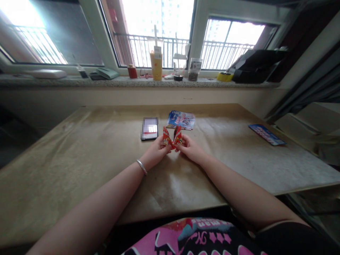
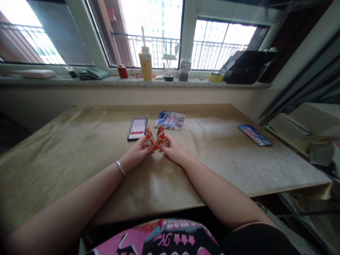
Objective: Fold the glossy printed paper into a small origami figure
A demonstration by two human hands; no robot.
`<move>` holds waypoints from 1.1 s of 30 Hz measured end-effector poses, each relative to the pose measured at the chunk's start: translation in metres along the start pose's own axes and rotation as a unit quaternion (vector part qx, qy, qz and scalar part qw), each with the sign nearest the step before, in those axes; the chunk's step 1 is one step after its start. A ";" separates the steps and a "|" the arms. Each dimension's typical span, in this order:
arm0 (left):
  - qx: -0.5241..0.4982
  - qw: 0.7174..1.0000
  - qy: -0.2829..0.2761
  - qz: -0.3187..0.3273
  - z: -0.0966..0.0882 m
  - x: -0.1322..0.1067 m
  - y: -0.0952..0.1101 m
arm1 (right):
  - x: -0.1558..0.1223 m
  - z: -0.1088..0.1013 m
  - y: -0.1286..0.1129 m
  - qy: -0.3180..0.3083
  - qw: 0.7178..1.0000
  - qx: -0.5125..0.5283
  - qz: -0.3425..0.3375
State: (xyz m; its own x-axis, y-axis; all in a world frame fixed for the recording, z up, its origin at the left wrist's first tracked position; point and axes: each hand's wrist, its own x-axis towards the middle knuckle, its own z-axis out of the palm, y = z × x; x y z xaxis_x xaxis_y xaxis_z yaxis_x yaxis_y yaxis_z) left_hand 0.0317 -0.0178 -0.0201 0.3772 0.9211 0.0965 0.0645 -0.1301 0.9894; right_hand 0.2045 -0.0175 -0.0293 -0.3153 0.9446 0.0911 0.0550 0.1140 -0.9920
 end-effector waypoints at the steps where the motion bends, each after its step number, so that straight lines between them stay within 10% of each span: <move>1: -0.002 1.000 0.002 0.002 0.000 0.000 0.000 | 0.000 0.001 0.000 0.003 1.000 0.001 0.001; 33: -0.002 0.999 0.018 0.041 0.009 -0.004 0.006 | 0.000 0.010 0.003 0.008 1.000 0.001 -0.020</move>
State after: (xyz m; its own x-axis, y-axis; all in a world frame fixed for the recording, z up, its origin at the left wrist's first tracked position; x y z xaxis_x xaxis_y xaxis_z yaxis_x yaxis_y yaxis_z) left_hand 0.0386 -0.0253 -0.0155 0.3476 0.9201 0.1808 0.0304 -0.2038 0.9785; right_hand 0.1954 -0.0207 -0.0330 -0.3023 0.9441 0.1315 0.0416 0.1509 -0.9877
